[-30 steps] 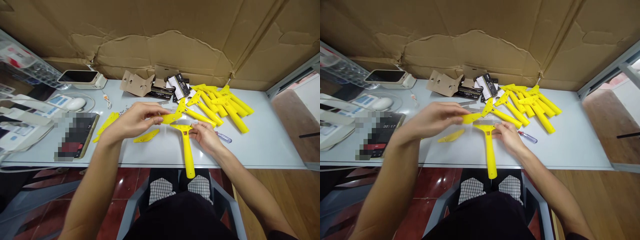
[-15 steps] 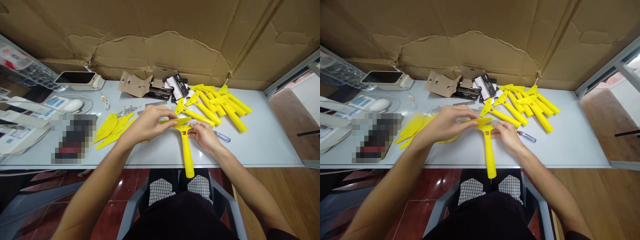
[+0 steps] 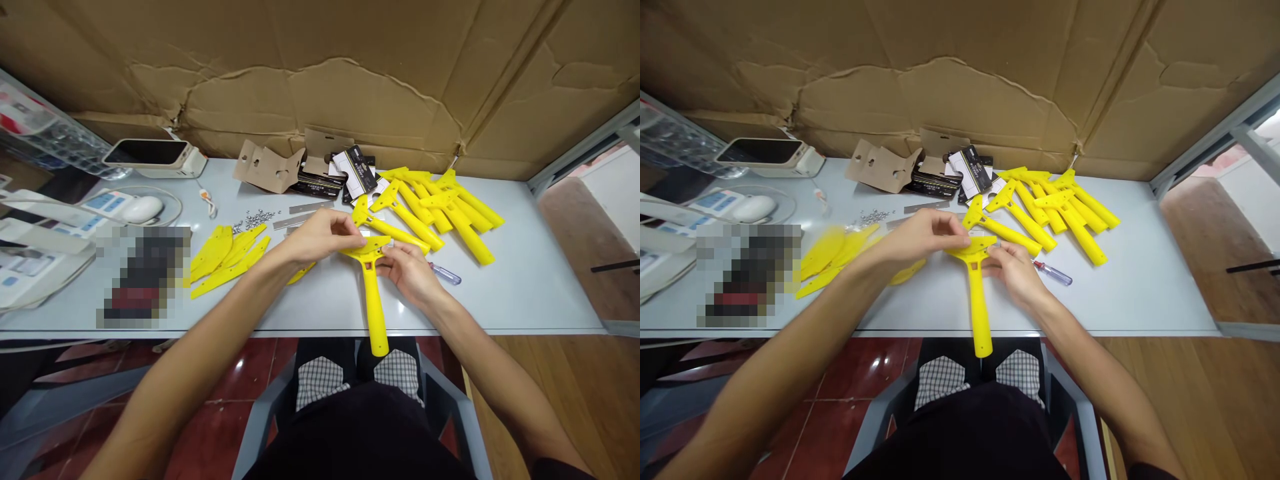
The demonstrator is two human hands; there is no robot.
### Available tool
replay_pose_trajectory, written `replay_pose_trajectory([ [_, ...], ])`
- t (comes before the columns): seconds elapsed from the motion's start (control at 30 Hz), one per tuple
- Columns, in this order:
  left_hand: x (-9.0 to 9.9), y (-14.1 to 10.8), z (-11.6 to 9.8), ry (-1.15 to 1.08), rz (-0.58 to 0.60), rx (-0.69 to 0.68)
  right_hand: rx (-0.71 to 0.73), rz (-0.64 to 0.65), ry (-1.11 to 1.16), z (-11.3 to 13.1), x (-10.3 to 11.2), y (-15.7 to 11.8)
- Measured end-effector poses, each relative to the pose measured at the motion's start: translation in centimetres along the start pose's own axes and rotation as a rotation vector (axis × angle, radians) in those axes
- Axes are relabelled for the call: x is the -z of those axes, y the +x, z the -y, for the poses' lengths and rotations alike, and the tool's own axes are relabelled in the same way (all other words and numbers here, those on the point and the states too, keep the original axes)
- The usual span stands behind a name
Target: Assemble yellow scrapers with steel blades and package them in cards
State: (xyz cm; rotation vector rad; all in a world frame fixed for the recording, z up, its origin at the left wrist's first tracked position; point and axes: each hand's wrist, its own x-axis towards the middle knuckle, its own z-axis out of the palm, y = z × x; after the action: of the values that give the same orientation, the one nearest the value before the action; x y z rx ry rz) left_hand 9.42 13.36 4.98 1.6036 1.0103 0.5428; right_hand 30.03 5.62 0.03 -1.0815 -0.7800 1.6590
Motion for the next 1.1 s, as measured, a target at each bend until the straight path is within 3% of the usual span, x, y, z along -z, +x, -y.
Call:
replay_pose_trajectory([
  [0.1,-0.4,0.1,0.4,-0.091,-0.016,0.005,0.002,-0.003,0.005,0.1,0.0,0.0],
  [0.4,0.3,0.5,0.8,-0.115,0.11,0.05,0.0,0.011,-0.009,0.0,0.1,0.0],
  [0.63,0.5,0.4,1.3,-0.168,0.103,0.049,0.011,0.096,-0.035,0.4,-0.1,-0.4],
  [1.1,0.0,0.3,2.0,-0.171,0.057,0.013,0.019,0.101,-0.029,0.0,0.0,-0.2],
])
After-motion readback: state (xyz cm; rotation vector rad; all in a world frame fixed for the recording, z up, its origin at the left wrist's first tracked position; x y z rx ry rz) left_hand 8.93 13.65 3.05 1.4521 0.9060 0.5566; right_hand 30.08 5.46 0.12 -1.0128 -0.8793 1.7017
